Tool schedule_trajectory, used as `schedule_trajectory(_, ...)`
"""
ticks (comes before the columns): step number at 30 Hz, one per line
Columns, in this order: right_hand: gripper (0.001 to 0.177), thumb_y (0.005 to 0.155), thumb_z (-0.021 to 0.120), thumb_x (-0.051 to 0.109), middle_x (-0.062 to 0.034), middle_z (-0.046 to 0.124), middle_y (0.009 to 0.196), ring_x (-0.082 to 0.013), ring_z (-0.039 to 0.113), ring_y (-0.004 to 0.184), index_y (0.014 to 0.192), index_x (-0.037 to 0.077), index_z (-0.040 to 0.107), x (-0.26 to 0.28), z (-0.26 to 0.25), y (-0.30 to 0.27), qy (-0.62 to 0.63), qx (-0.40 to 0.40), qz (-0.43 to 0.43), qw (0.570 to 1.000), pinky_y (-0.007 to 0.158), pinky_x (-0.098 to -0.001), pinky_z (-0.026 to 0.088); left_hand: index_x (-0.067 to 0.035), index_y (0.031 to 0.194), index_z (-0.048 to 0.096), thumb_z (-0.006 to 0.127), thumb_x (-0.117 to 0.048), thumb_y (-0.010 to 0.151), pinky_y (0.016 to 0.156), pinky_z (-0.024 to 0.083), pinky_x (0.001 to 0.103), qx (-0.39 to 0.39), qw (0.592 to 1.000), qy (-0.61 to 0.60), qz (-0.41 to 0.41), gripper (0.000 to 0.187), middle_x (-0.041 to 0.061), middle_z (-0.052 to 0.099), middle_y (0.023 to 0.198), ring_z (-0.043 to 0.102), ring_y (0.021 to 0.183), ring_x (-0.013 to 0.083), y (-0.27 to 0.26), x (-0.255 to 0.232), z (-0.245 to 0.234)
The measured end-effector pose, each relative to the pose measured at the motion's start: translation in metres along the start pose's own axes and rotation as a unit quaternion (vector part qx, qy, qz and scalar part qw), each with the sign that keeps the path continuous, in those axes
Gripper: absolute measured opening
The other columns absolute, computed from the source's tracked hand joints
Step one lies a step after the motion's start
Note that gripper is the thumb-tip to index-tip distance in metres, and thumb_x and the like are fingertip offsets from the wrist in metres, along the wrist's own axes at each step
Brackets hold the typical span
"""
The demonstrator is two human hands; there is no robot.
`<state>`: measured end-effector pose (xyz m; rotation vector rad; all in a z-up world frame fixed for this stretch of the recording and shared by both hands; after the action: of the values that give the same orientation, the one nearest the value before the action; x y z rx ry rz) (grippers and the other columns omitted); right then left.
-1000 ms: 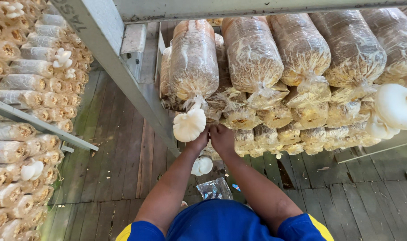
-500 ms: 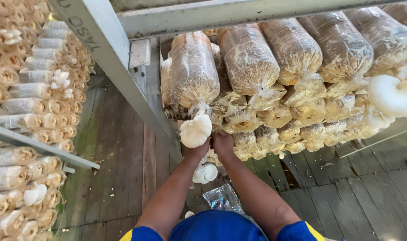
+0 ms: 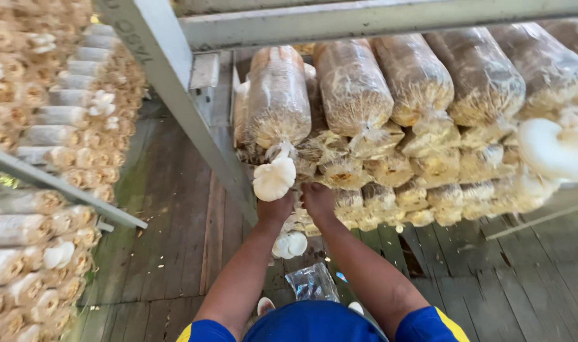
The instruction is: The person removes plastic rings from bags of mushrooms on a rack and then ties the bag openings by hand.
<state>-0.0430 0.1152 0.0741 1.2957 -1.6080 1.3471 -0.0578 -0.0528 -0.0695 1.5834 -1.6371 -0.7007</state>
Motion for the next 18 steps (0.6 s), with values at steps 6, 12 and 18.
schedule_trajectory(6,0.034,0.100,0.062,0.032,-0.0163,0.074,0.076,-0.0240,0.074,0.064,0.089,0.004,0.077,0.019,-0.020,-0.003,-0.038,0.027,-0.051,0.998,0.055,-0.0353,0.058,-0.019,0.128,0.069,0.059,-0.041,0.096,0.068,0.057,0.050,0.236,0.856,-0.274,-0.371,0.040,0.013,0.073,0.119,0.071,0.096,0.0360,0.109,0.021,-0.162)
schedule_trajectory(12,0.034,0.103,0.059,0.026,-0.0205,0.074,0.085,-0.0248,0.074,0.072,0.111,-0.004,0.074,0.017,-0.024,-0.020,-0.001,0.100,-0.058,0.993,0.054,-0.0332,0.061,-0.035,0.066,0.066,0.056,-0.061,0.093,0.041,0.050,0.032,0.311,0.800,-0.259,-0.443,0.039,-0.010,0.067,0.063,0.070,0.061,0.0146,0.030,0.020,-0.077)
schedule_trajectory(18,0.016,0.097,0.067,0.014,-0.0159,0.074,0.078,-0.0208,0.073,0.071,0.100,0.003,0.078,0.021,-0.072,-0.026,-0.001,0.137,-0.182,0.974,0.068,-0.0388,0.058,-0.024,0.100,0.077,0.062,-0.052,0.087,0.085,0.058,0.046,0.360,0.742,-0.313,-0.471,0.034,0.007,0.075,0.092,0.071,0.103,0.0309,0.056,-0.012,-0.145)
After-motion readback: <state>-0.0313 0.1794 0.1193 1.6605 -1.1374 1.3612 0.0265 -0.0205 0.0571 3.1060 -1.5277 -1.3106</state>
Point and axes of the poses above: each hand's wrist, its own y-axis towards the middle knuckle, its own z-axis out of the palm, x = y × z, the point moved 7 cm from there along y, towards the middle knuckle
